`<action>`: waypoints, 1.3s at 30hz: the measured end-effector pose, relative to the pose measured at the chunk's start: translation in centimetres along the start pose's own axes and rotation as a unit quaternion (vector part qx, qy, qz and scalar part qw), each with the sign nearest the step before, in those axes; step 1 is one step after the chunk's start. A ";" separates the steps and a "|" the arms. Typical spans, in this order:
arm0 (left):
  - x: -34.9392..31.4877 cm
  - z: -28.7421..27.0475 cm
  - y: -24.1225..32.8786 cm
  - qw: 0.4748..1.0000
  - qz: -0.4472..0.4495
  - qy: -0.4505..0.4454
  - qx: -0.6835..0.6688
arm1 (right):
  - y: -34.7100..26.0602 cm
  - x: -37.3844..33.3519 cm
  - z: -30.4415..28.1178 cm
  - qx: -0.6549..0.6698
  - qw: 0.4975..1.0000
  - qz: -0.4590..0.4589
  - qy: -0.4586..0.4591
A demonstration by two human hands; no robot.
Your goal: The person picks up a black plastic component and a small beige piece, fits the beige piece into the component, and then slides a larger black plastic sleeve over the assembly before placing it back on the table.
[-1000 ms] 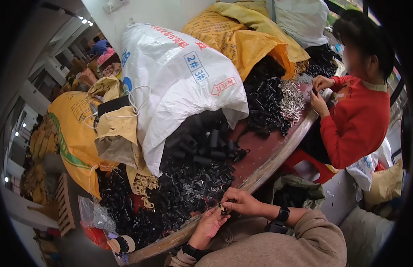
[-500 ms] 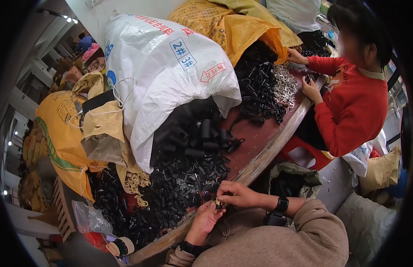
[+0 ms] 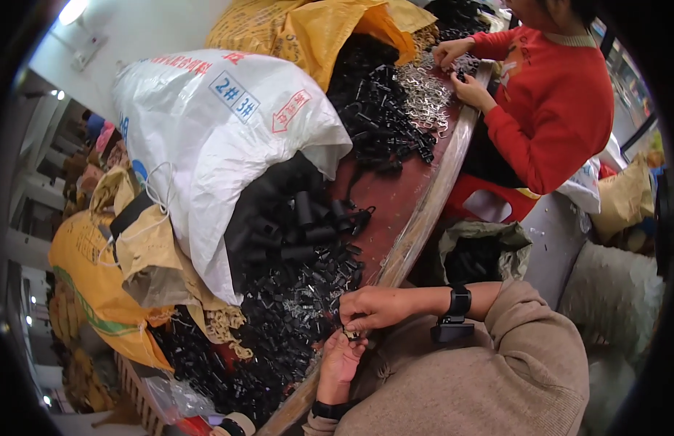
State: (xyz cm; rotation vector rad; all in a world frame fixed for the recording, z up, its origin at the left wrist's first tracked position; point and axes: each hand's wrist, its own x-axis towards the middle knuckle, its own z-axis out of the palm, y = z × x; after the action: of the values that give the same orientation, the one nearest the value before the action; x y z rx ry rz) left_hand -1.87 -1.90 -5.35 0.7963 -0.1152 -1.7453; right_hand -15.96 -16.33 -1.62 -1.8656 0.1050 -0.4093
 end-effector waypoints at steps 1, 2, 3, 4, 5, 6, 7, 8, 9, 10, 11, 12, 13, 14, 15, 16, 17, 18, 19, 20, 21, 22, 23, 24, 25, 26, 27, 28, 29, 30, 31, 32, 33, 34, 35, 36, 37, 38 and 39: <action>0.0 0.0 0.0 1.000 -0.004 -0.002 0.007 | 0.1 0.0 0.0 -0.001 1.000 -0.002 0.008; -0.1 0.1 0.0 1.000 -0.001 0.003 0.009 | 0.2 -0.1 0.2 0.008 1.000 0.005 0.006; -0.2 0.2 0.0 1.000 0.002 0.009 0.011 | 0.4 0.0 0.3 0.016 1.000 0.011 0.003; -0.1 0.2 0.1 1.000 0.007 0.015 0.011 | 0.5 0.0 0.3 0.025 1.000 0.018 -0.002; -0.1 0.2 0.1 1.000 0.007 0.017 0.013 | 0.4 0.1 0.3 0.027 1.000 0.016 -0.001; -0.2 0.2 0.2 1.000 0.004 0.018 0.014 | 0.4 0.1 0.3 0.029 0.999 0.018 0.001; -0.2 0.1 0.2 1.000 0.002 0.019 0.015 | 0.3 0.1 0.3 0.032 0.999 0.020 0.001; -0.3 0.0 0.2 1.000 0.000 0.022 0.015 | 0.4 0.1 0.3 0.035 0.999 0.021 0.001; -0.2 0.0 0.1 1.000 0.004 0.027 0.014 | 0.6 0.0 0.3 0.039 0.999 0.019 -0.003; 0.0 0.1 0.1 1.000 -0.002 0.020 0.011 | 0.8 -0.2 0.2 0.049 0.998 0.029 0.002; 0.2 0.2 0.1 1.000 -0.007 0.014 0.007 | 1.0 -0.4 0.2 0.059 0.997 0.039 0.007; 0.3 0.2 0.1 1.000 -0.013 0.007 0.003 | 1.1 -0.4 0.2 0.069 0.996 0.049 0.013; 0.2 0.2 0.3 1.000 -0.012 0.011 0.003 | 1.2 -0.3 0.3 0.072 0.996 0.048 0.011; 0.1 0.2 0.4 1.000 -0.009 0.013 0.005 | 1.3 -0.1 0.5 0.086 0.995 0.049 0.019; 0.1 0.2 0.4 1.000 -0.009 0.014 0.005 | 1.4 -0.1 0.6 0.100 0.993 0.052 0.028; 0.1 0.3 0.4 1.000 -0.009 0.015 0.006 | 1.5 -0.2 0.7 0.114 0.991 0.056 0.037; 0.2 0.5 0.4 1.000 -0.011 0.018 0.006 | 1.5 -0.3 0.6 0.117 0.991 0.057 0.037; 0.4 0.7 0.5 1.000 -0.010 0.028 0.010 | 1.7 -0.4 0.5 0.115 0.991 0.054 0.047; 0.6 0.9 0.6 0.999 -0.008 0.038 0.014 | 1.8 -0.4 0.3 0.113 0.991 0.051 0.057; 0.7 1.1 0.6 0.999 -0.007 0.048 0.018 | 1.8 -0.5 0.3 0.111 0.990 0.048 0.066; 0.8 1.2 0.6 0.998 -0.008 0.052 0.017 | 1.9 -0.6 0.2 0.115 0.990 0.049 0.065; 0.9 1.2 0.6 0.998 -0.010 0.053 0.021 | 2.0 -0.7 0.2 0.110 0.990 0.052 0.067; 0.9 1.3 0.6 0.998 -0.012 0.054 0.025 | 2.0 -0.8 0.2 0.104 0.991 0.055 0.068; 0.9 1.3 0.6 0.998 -0.014 0.055 0.029 | 2.0 -0.8 0.2 0.098 0.991 0.059 0.070; 0.9 1.3 0.6 0.998 -0.014 0.057 0.028 | 2.1 -0.8 0.2 0.101 0.991 0.059 0.069; 0.9 1.3 0.6 0.998 -0.014 0.057 0.027 | 2.3 -0.8 0.3 0.105 0.990 0.061 0.070; 0.9 1.2 0.6 0.998 -0.014 0.057 0.025 | 2.4 -0.8 0.3 0.110 0.989 0.063 0.070; 0.9 1.2 0.6 0.998 -0.013 0.057 0.024 | 2.4 -0.8 0.4 0.114 0.989 0.065 0.071; 0.9 1.3 0.6 0.998 -0.014 0.058 0.023 | 2.5 -0.8 0.3 0.115 0.989 0.066 0.070; 1.0 1.2 0.5 0.998 -0.014 0.057 0.023 | 2.5 -0.9 0.3 0.118 0.988 0.076 0.062; 1.0 1.2 0.5 0.998 -0.014 0.056 0.023 | 2.5 -1.0 0.2 0.121 0.988 0.086 0.053; 1.0 1.2 0.4 0.998 -0.014 0.055 0.022 | 2.5 -1.0 0.1 0.124 0.987 0.096 0.044; 1.0 1.3 0.4 0.998 -0.014 0.056 0.020 | 2.5 -1.0 0.1 0.125 0.986 0.098 0.042; 1.0 1.3 0.5 0.998 -0.014 0.056 0.021 | 2.5 -1.0 0.1 0.123 0.987 0.096 0.042; 1.0 1.4 0.5 0.998 -0.014 0.055 0.022 | 2.5 -0.9 0.0 0.120 0.987 0.096 0.041; 1.0 1.4 0.6 0.998 -0.014 0.054 0.022 | 2.4 -0.9 -0.1 0.117 0.988 0.096 0.040; 1.0 1.4 0.5 0.998 -0.015 0.053 0.018 | 2.4 -1.0 -0.1 0.116 0.988 0.099 0.038; 1.0 1.4 0.4 0.998 -0.014 0.052 0.021 | 2.4 -1.1 0.0 0.122 0.987 0.096 0.039; 1.0 1.4 0.3 0.998 -0.014 0.050 0.023 | 2.4 -1.1 0.0 0.128 0.986 0.094 0.041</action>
State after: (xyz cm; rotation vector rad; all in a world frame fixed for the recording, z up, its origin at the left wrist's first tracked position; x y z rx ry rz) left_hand -2.50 -3.32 -4.56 0.9207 -0.0772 -1.7308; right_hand -16.70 -16.83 -4.14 -1.5706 0.2692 -0.3508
